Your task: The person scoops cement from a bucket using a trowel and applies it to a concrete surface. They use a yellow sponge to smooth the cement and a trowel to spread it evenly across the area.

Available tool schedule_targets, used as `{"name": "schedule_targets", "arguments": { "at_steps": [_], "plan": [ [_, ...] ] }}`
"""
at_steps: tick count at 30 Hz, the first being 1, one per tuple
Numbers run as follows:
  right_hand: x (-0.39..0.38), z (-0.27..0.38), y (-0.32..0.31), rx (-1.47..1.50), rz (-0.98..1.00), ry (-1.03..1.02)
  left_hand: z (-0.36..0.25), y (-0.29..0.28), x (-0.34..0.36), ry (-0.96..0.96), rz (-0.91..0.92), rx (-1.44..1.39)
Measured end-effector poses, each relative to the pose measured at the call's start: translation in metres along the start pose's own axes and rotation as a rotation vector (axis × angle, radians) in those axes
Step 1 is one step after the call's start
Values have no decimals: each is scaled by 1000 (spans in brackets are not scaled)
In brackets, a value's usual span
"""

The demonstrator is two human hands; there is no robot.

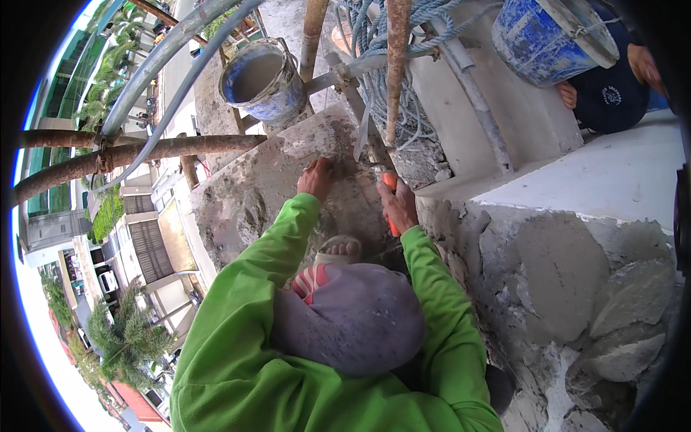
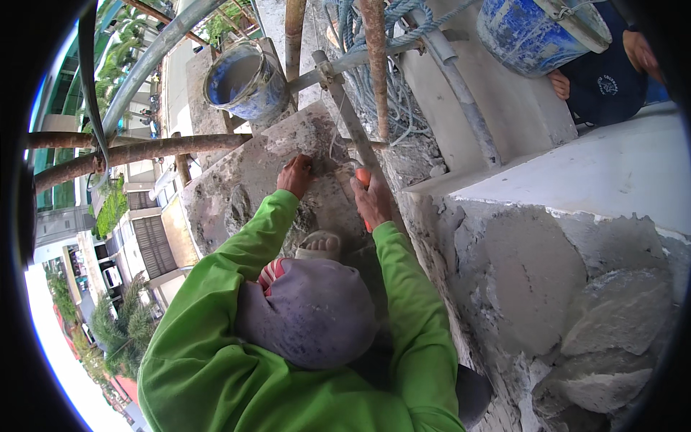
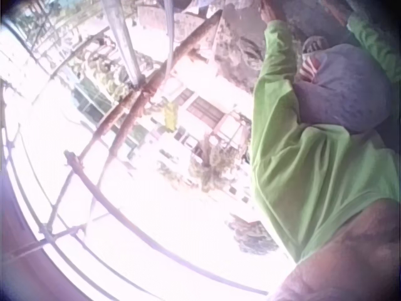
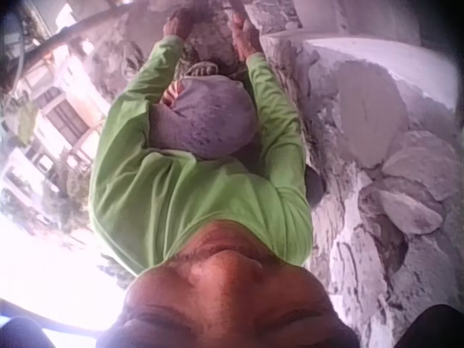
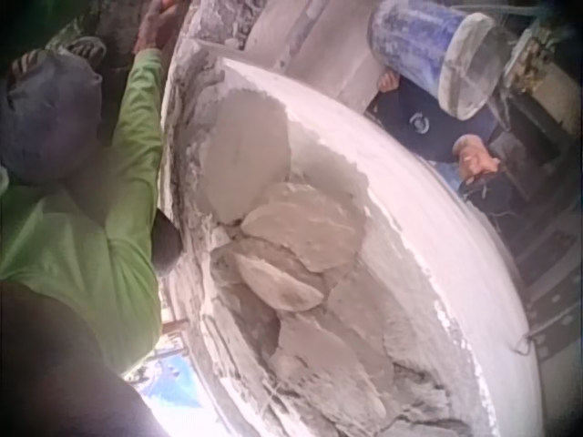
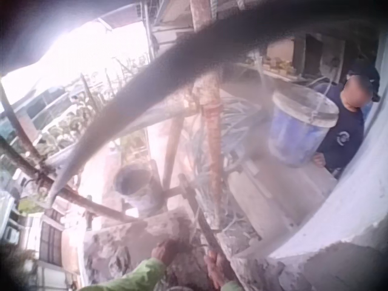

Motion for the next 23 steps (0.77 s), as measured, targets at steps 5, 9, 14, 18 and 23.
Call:
{"name": "schedule_targets", "arguments": {
  "at_steps": [5, 9, 14, 18, 23],
  "plan": [
    [13, -6, 10, -80, -196, -262, -5, -1, -2, 12, -7, 10],
    [16, -36, 25, -532, -4, -156, -1, 7, -1, 42, -9, 16],
    [23, 6, 8, -289, -169, -308, 3, 9, -2, 63, -4, 38],
    [11, 4, 16, -302, -106, -99, 9, 13, 1, 55, 17, 27],
    [29, -13, 20, -333, 47, 18, 8, 13, 1, 42, 45, 72]
  ]
}}
Point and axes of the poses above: each hand's wrist, its own x-axis towards the middle knuckle, its own y-axis out of the palm, z = x × y, the point moved 7 cm from there along x, towards the middle knuckle, and after that the axes turned 4 degrees about -y, right-handed, at the moved point
